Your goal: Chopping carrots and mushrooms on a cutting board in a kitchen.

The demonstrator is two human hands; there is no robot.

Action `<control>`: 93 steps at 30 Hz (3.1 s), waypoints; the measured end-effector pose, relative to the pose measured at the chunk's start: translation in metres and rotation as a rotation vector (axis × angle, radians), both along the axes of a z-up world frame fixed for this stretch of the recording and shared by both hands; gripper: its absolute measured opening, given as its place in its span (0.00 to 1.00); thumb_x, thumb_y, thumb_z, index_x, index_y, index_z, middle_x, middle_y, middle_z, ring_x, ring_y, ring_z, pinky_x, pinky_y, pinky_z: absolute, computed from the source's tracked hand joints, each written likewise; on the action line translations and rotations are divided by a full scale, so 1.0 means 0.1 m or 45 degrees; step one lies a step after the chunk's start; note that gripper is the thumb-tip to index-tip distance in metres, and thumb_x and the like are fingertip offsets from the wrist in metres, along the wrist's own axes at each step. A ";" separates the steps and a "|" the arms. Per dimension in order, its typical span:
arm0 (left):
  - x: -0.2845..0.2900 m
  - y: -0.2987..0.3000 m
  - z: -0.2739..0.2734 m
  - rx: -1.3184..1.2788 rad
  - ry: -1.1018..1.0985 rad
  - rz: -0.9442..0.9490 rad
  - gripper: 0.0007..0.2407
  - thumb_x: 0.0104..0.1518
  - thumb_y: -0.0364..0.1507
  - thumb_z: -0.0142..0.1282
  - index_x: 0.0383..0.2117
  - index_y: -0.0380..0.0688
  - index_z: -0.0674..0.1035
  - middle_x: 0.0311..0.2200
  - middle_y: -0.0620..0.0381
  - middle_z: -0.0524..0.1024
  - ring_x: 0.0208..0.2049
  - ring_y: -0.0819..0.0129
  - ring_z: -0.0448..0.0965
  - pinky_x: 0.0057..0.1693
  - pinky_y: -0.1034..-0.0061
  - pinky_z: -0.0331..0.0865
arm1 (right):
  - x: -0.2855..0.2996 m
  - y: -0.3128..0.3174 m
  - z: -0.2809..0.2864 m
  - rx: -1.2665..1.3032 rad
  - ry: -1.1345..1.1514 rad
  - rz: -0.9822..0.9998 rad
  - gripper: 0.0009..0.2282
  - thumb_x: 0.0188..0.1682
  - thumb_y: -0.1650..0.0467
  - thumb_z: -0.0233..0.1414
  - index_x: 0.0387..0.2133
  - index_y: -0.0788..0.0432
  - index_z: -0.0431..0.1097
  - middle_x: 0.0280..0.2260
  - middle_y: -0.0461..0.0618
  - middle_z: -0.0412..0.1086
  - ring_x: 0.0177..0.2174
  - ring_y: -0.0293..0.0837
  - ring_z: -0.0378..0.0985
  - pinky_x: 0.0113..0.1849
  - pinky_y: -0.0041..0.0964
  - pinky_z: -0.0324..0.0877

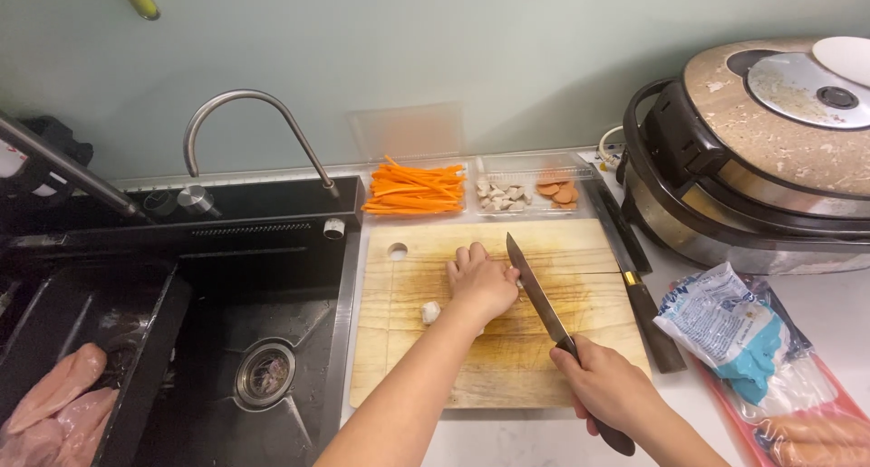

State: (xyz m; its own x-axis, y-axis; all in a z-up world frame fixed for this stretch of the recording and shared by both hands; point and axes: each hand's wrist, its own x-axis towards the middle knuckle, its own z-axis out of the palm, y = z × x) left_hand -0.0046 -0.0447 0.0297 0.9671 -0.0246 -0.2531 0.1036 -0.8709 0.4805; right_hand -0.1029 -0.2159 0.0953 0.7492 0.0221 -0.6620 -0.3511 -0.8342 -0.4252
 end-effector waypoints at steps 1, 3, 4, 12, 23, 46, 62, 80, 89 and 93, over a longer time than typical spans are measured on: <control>0.01 0.00 -0.01 0.000 0.001 0.000 0.16 0.63 0.41 0.47 0.41 0.47 0.86 0.55 0.52 0.63 0.59 0.55 0.55 0.64 0.59 0.47 | 0.00 0.01 -0.01 0.000 0.001 0.000 0.16 0.56 0.56 0.42 0.36 0.55 0.69 0.14 0.47 0.73 0.14 0.43 0.79 0.23 0.37 0.74; 0.02 0.01 -0.05 -0.022 -0.015 0.010 0.15 0.62 0.40 0.48 0.42 0.49 0.85 0.55 0.54 0.63 0.59 0.56 0.54 0.64 0.57 0.46 | 0.00 0.04 -0.03 -0.055 -0.009 0.036 0.16 0.56 0.57 0.40 0.36 0.55 0.68 0.14 0.47 0.72 0.13 0.43 0.78 0.23 0.38 0.74; 0.02 0.01 -0.04 -0.022 -0.013 0.010 0.15 0.62 0.40 0.48 0.42 0.49 0.85 0.55 0.54 0.63 0.59 0.56 0.54 0.64 0.57 0.46 | 0.01 0.06 -0.02 -0.055 -0.006 0.036 0.16 0.56 0.57 0.40 0.36 0.55 0.68 0.14 0.47 0.72 0.13 0.43 0.78 0.23 0.38 0.74; 0.00 0.01 0.08 0.024 0.110 -0.010 0.14 0.65 0.37 0.44 0.44 0.51 0.84 0.52 0.55 0.63 0.54 0.58 0.56 0.61 0.61 0.48 | 0.15 0.16 -0.20 -0.165 -0.118 0.158 0.17 0.57 0.57 0.38 0.35 0.56 0.67 0.16 0.47 0.72 0.13 0.44 0.78 0.25 0.38 0.74; -0.08 0.03 0.01 0.124 -0.125 -0.109 0.13 0.61 0.39 0.51 0.43 0.48 0.83 0.51 0.55 0.64 0.58 0.58 0.56 0.63 0.49 0.44 | 0.05 0.05 -0.13 -0.164 -0.088 0.188 0.17 0.57 0.57 0.38 0.36 0.55 0.67 0.14 0.46 0.72 0.14 0.44 0.78 0.25 0.38 0.75; 0.16 -0.58 -0.47 -0.332 -0.395 -0.181 0.07 0.50 0.25 0.62 0.34 0.47 0.84 0.49 0.47 0.70 0.52 0.48 0.70 0.56 0.55 0.70 | 0.28 -0.60 -0.02 0.149 -0.209 -0.194 0.17 0.54 0.57 0.49 0.30 0.60 0.71 0.11 0.50 0.70 0.11 0.45 0.75 0.18 0.38 0.70; 0.45 -0.08 -0.40 -2.550 0.567 0.464 0.13 0.60 0.27 0.53 0.50 0.39 0.72 0.39 0.51 0.80 0.39 0.62 0.81 0.48 0.66 0.78 | 0.65 -0.59 -1.08 1.196 0.218 -0.472 0.15 0.53 0.60 0.50 0.31 0.62 0.68 0.08 0.51 0.59 0.09 0.42 0.58 0.15 0.35 0.48; 1.67 0.04 -0.58 -0.133 -0.543 -0.233 0.13 0.55 0.23 0.55 0.45 0.50 0.81 0.55 0.48 0.71 0.61 0.49 0.65 0.67 0.59 0.58 | 0.88 -1.57 -3.20 1.053 -0.067 -0.517 0.14 0.51 0.63 0.56 0.29 0.64 0.76 0.18 0.43 0.68 0.21 0.35 0.68 0.25 0.29 0.59; 0.72 0.58 0.28 -0.083 -0.612 -0.449 0.15 0.54 0.36 0.60 0.47 0.54 0.81 0.56 0.50 0.71 0.60 0.53 0.67 0.63 0.57 0.60 | 0.65 -1.12 -1.77 0.914 0.136 -0.614 0.17 0.53 0.58 0.52 0.31 0.62 0.70 0.10 0.54 0.63 0.11 0.44 0.60 0.18 0.38 0.51; 0.04 0.85 0.58 -0.014 0.153 -0.649 0.26 0.34 0.45 0.71 0.44 0.57 0.81 0.36 0.55 0.81 0.41 0.57 0.82 0.48 0.63 0.74 | 0.53 -1.03 -1.60 0.963 0.098 -0.620 0.17 0.53 0.58 0.51 0.32 0.62 0.69 0.08 0.55 0.61 0.10 0.44 0.58 0.16 0.37 0.50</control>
State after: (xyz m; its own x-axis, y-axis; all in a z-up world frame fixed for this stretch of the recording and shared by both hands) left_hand -0.0010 0.0402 0.0877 0.7959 -0.4878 -0.3586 -0.2771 -0.8201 0.5007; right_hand -0.0503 -0.3186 -0.0647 0.7437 0.1635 -0.6482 -0.6425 -0.0931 -0.7606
